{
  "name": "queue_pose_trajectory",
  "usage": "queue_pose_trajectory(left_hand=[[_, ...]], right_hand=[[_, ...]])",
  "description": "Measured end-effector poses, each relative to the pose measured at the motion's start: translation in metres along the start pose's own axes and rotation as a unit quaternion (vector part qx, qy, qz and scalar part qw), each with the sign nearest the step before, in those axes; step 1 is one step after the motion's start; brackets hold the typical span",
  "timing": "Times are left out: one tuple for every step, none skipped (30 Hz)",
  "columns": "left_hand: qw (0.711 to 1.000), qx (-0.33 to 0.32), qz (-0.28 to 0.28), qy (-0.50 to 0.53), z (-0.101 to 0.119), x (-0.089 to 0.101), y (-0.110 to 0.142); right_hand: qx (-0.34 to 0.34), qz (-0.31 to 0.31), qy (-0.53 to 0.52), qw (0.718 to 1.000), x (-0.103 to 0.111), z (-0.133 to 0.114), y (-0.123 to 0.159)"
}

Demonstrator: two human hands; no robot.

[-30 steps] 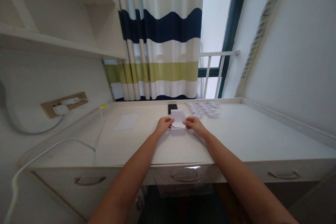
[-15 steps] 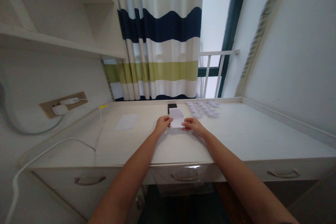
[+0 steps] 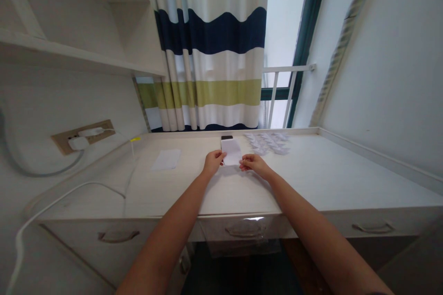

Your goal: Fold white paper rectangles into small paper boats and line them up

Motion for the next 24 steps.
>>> queue_pose_trajectory(left_hand=[[1.0, 0.0, 0.001, 0.0, 0.0, 0.0, 0.0], [1.0, 0.001, 0.001, -0.001, 0.0, 0.001, 0.0], [1.0, 0.001, 0.002, -0.001, 0.0, 0.001, 0.0], [1.0, 0.003, 0.001, 0.0, 0.0, 0.001, 0.0], [1.0, 0.006, -0.003, 0.003, 0.0, 0.0, 0.001], [1.0, 0.01, -0.01, 0.006, 0.0, -0.001, 0.002], [1.0, 0.016, -0.02, 0.01, 0.0, -0.002, 0.002], [0.999, 0.024, -0.032, 0.012, 0.0, -0.003, 0.003], [0.998, 0.032, -0.043, 0.014, 0.0, -0.005, 0.004], [0.998, 0.04, -0.052, 0.015, 0.0, -0.006, 0.004], [0.997, 0.046, -0.059, 0.015, 0.0, -0.007, 0.005], [0.997, 0.05, -0.063, 0.015, 0.0, -0.008, 0.005], [0.997, 0.051, -0.064, 0.015, 0.0, -0.008, 0.005], [0.997, 0.05, -0.065, 0.015, 0.0, -0.009, 0.005], [0.997, 0.048, -0.066, 0.015, 0.0, -0.009, 0.005], [0.996, 0.048, -0.068, 0.014, 0.0, -0.009, 0.005], [0.996, 0.049, -0.072, 0.012, 0.0, -0.009, 0.005], [0.996, 0.05, -0.077, 0.01, -0.001, -0.01, 0.006], [0.995, 0.051, -0.082, 0.009, -0.001, -0.01, 0.006], [0.995, 0.052, -0.086, 0.008, -0.001, -0.011, 0.006], [0.995, 0.052, -0.088, 0.007, -0.001, -0.011, 0.006], [0.995, 0.051, -0.088, 0.007, -0.001, -0.011, 0.006], [0.995, 0.051, -0.089, 0.006, -0.001, -0.011, 0.006], [0.995, 0.051, -0.088, 0.005, -0.001, -0.011, 0.006]], right_hand=[[0.003, -0.002, 0.003, 1.0, 0.0, 0.0, 0.0], [0.005, -0.007, 0.009, 1.0, -0.001, 0.0, 0.001], [0.005, -0.012, 0.016, 1.0, -0.001, 0.0, 0.001], [0.001, -0.016, 0.026, 1.0, -0.001, 0.001, 0.001], [-0.002, -0.015, 0.034, 0.999, -0.001, 0.002, 0.001], [-0.002, -0.011, 0.039, 0.999, 0.0, 0.003, 0.0], [0.001, -0.005, 0.039, 0.999, 0.001, 0.003, -0.001], [0.009, 0.006, 0.033, 0.999, 0.002, 0.003, -0.002], [0.018, 0.018, 0.024, 0.999, 0.004, 0.003, -0.003], [0.026, 0.029, 0.015, 0.999, 0.006, 0.003, -0.004], [0.031, 0.038, 0.009, 0.999, 0.007, 0.003, -0.005], [0.032, 0.046, 0.006, 0.998, 0.009, 0.003, -0.005], [0.032, 0.052, 0.006, 0.998, 0.009, 0.003, -0.005], [0.032, 0.054, 0.006, 0.998, 0.01, 0.003, -0.005], [0.033, 0.057, 0.006, 0.998, 0.01, 0.002, -0.005], [0.036, 0.062, 0.005, 0.997, 0.01, 0.001, -0.005], [0.039, 0.072, 0.004, 0.997, 0.011, 0.001, -0.005], [0.043, 0.083, 0.005, 0.996, 0.012, 0.0, -0.005], [0.047, 0.094, 0.008, 0.994, 0.013, 0.0, -0.005], [0.05, 0.103, 0.012, 0.993, 0.014, 0.0, -0.005], [0.052, 0.107, 0.015, 0.993, 0.015, 0.0, -0.006], [0.053, 0.106, 0.017, 0.993, 0.015, 0.0, -0.007], [0.055, 0.104, 0.015, 0.993, 0.015, 0.001, -0.007], [0.057, 0.102, 0.01, 0.993, 0.016, 0.001, -0.008]])
Point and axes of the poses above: each hand's wrist, its own y-axis away from the middle knuckle, its own x-axis out of the back of the hand, z = x × y, the point moved 4 cm from there along -y, towards the middle knuckle, and after that the axes turned 7 degrees about y, right-handed, at the moved point
